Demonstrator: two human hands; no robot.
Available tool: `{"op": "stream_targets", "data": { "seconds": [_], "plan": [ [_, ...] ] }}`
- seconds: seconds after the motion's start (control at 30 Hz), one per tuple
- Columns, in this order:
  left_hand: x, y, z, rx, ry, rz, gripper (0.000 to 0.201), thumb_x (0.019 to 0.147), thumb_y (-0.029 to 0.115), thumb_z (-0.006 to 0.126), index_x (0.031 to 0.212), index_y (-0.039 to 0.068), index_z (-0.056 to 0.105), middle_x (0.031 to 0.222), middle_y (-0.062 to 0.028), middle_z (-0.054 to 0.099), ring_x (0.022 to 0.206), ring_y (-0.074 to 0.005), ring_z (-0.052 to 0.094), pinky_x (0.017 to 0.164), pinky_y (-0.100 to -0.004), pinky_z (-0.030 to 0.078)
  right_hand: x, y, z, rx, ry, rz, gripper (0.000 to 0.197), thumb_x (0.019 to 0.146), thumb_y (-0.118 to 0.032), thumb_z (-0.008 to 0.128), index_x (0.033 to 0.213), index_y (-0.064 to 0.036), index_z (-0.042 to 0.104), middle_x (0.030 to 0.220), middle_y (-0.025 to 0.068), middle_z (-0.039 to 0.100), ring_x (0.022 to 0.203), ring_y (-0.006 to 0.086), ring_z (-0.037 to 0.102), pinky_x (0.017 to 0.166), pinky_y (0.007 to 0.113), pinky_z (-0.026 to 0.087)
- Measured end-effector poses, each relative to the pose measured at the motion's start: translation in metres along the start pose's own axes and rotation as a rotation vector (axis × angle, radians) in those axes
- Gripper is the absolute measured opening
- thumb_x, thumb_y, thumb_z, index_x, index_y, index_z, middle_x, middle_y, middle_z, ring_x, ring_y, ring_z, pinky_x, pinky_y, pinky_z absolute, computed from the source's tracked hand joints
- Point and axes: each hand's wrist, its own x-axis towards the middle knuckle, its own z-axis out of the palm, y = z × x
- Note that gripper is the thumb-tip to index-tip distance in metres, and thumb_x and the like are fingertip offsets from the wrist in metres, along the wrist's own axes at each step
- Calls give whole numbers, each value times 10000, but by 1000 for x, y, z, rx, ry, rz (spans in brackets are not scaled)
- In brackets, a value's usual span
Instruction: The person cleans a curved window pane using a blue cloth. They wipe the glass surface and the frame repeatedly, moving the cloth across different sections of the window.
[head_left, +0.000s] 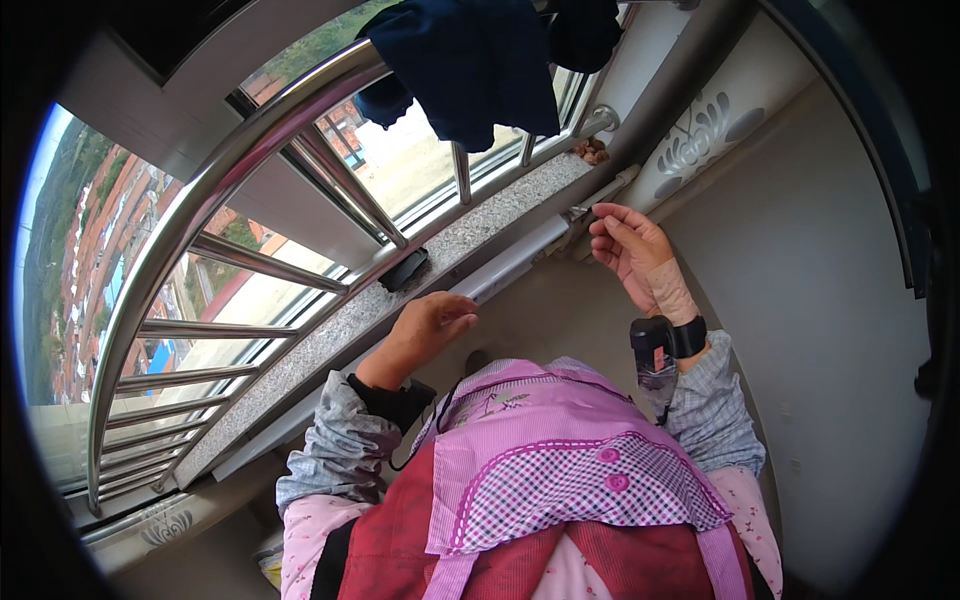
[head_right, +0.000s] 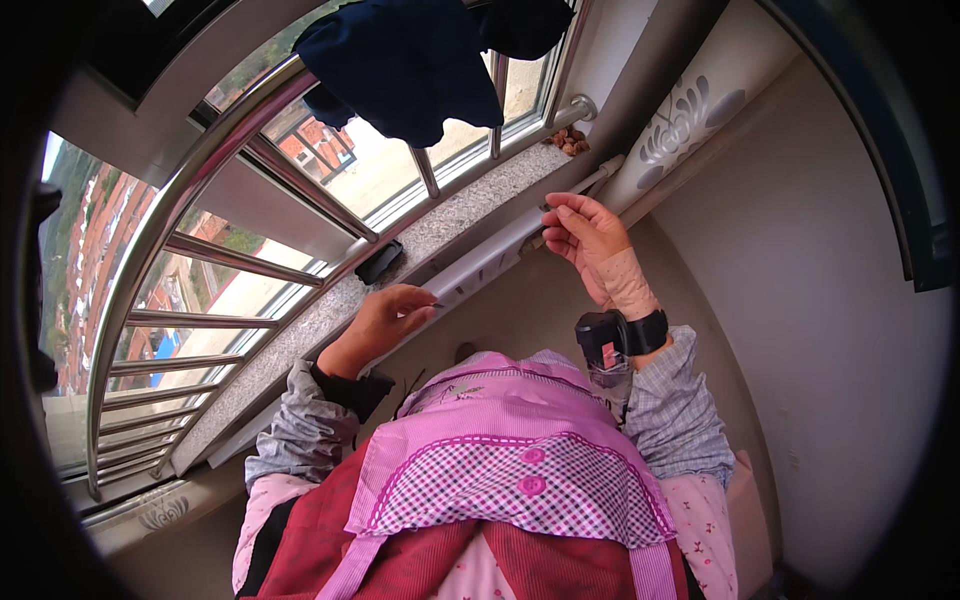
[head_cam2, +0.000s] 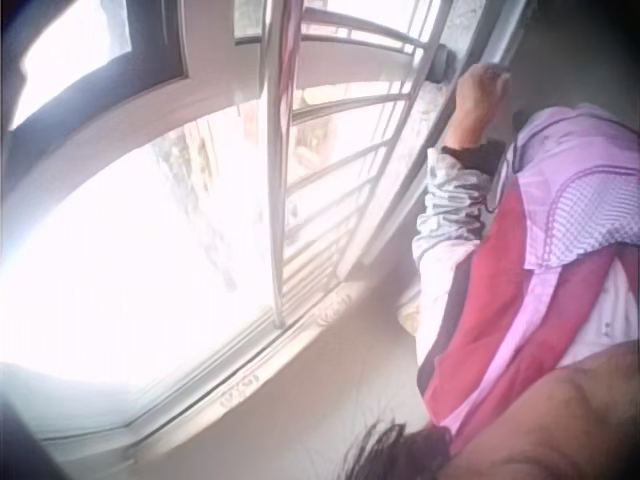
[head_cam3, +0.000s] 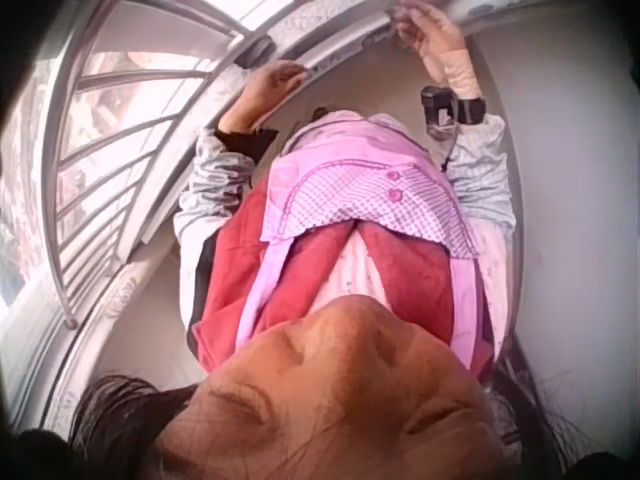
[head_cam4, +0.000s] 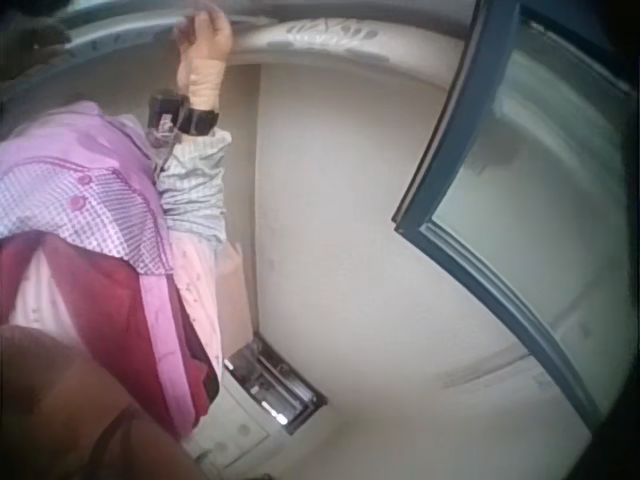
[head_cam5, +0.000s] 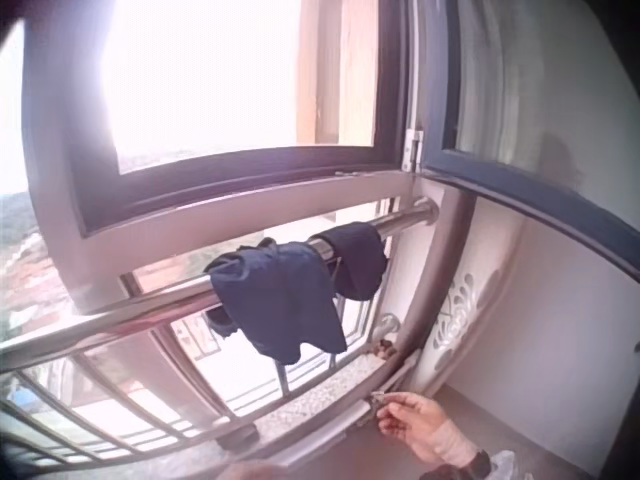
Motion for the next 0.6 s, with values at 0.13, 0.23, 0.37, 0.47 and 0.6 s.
{"op": "stream_targets", "data": {
  "seconds": [0.13,0.23,0.37,0.47,0.6],
  "plan": [
    [3,93,42,-288,-197,336,426,870,168,793,1238,17,641,1178,-138,639,1008,-249,663,892,-340,554,-3,30,26,187,-176,96,270,1012,-169,627,1248,-39,620,995,30,678,851,99,657,802,246,559],
    [-7,129,65,-242,-289,455,496,857,170,804,1295,25,622,1187,-140,646,1049,-257,663,931,-343,544,-14,52,32,129,-218,187,259,1017,-177,621,1240,-45,627,991,31,675,852,99,656,796,241,560],
    [-11,138,79,-245,-275,395,519,861,154,802,1322,16,607,1218,-142,647,1114,-243,652,974,-350,527,-23,57,32,-6,-259,173,250,1020,-181,612,1231,-50,637,985,34,675,847,88,646,784,236,557],
    [-6,138,84,-329,-334,335,507,872,144,794,1321,5,604,1220,-131,651,1142,-216,639,995,-345,513,-26,51,30,-88,-227,125,235,1026,-174,591,1215,-46,645,983,34,679,837,98,643,769,233,548],
    [2,139,89,-374,-414,296,473,889,142,783,1306,-6,616,1189,-105,672,1144,-194,631,1016,-332,489,-27,52,24,-200,-215,94,234,1030,-165,576,1216,-40,645,980,35,680,833,100,640,768,240,548]
  ]
}}
